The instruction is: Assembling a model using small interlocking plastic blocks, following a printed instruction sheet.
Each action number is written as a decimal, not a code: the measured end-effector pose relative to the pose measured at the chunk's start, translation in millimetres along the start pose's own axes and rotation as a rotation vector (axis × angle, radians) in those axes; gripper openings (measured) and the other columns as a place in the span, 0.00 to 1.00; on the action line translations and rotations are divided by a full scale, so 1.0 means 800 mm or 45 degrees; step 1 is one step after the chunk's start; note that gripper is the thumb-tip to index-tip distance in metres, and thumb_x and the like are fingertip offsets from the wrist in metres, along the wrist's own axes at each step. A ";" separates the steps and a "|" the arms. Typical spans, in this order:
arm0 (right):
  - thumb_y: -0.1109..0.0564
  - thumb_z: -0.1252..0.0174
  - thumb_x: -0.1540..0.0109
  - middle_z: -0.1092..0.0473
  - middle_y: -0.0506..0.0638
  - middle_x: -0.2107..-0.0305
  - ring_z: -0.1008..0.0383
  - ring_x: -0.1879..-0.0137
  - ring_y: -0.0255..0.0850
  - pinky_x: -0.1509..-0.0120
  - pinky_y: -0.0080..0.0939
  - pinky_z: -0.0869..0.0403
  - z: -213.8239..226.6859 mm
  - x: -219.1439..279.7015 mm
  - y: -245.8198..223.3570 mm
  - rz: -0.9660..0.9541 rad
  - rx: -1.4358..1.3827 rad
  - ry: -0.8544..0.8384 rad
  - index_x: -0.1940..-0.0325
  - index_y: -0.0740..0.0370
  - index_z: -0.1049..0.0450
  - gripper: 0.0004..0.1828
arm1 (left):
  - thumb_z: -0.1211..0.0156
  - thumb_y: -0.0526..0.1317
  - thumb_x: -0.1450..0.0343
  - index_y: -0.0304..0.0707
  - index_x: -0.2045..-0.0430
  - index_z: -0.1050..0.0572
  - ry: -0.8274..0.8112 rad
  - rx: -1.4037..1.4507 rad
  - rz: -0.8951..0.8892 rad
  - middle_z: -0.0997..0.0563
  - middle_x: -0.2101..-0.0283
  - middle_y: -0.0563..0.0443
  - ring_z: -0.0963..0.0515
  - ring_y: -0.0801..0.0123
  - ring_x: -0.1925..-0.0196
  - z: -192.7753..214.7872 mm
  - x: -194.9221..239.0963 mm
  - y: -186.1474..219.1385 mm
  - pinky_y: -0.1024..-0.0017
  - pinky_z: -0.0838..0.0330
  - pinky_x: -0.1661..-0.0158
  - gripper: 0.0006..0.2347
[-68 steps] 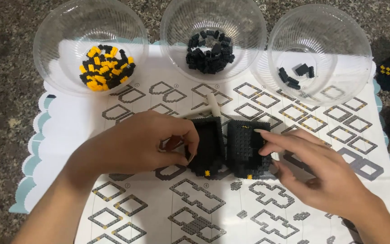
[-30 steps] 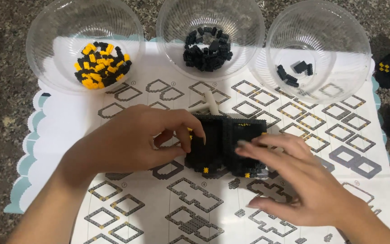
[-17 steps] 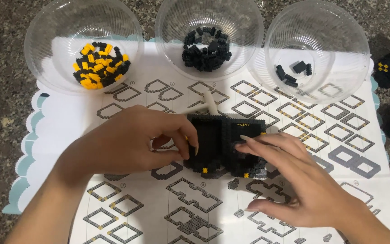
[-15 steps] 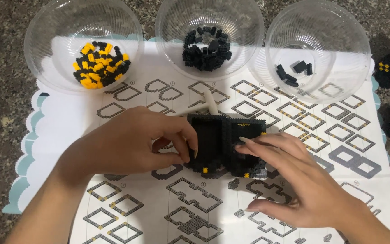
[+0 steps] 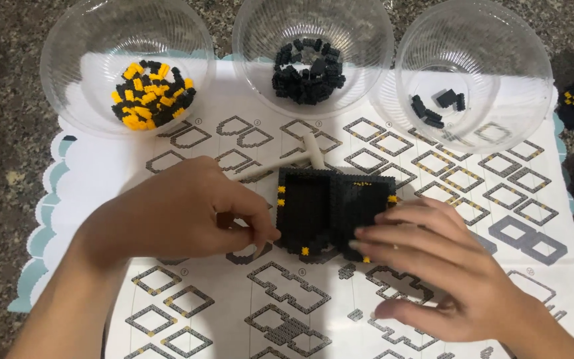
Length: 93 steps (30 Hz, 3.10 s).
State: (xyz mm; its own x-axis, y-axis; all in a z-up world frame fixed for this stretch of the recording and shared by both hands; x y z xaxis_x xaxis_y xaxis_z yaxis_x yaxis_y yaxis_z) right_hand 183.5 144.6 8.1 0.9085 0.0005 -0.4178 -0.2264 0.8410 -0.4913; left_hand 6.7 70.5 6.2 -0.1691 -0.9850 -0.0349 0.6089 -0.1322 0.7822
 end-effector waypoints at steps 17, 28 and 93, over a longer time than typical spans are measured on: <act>0.42 0.40 0.45 0.27 0.40 0.52 0.30 0.44 0.43 0.39 0.54 0.35 -0.025 0.002 -0.020 0.000 0.326 -0.195 0.54 0.51 0.25 0.19 | 0.39 0.33 0.42 0.54 0.83 0.22 0.069 0.003 -0.045 0.20 0.82 0.70 0.25 0.83 0.88 0.005 0.000 0.005 0.82 0.34 0.80 0.06; 0.41 0.41 0.44 0.29 0.40 0.50 0.30 0.41 0.42 0.35 0.48 0.35 -0.030 0.001 -0.011 0.000 0.424 -0.235 0.49 0.53 0.29 0.23 | 0.44 0.33 0.37 0.48 0.77 0.23 -0.007 0.032 0.003 0.19 0.75 0.63 0.19 0.74 0.73 -0.009 -0.004 -0.003 0.76 0.27 0.73 0.05; 0.66 0.36 0.50 0.56 0.67 0.34 0.63 0.28 0.64 0.30 0.65 0.57 -0.050 -0.029 -0.004 -0.586 -0.526 0.114 0.28 0.61 0.68 0.57 | 0.54 0.39 0.29 0.32 0.68 0.24 0.255 0.247 0.459 0.25 0.79 0.46 0.28 0.64 0.74 0.040 0.034 -0.012 0.71 0.33 0.68 0.11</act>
State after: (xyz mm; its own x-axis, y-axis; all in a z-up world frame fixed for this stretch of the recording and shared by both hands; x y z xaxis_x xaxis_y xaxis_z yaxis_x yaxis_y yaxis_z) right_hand 148.8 120.3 -11.2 0.9163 -0.3727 -0.1464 0.0480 0.4653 -0.8839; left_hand -28.6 48.8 17.8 0.1916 -0.9689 0.1565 0.4421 0.2275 0.8676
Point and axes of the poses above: each hand's wrist, its own x-axis away from the middle knuckle, its own z-axis out of the back of the hand, y = z × x, the point moved 8 cm from there along -x, towards the middle knuckle
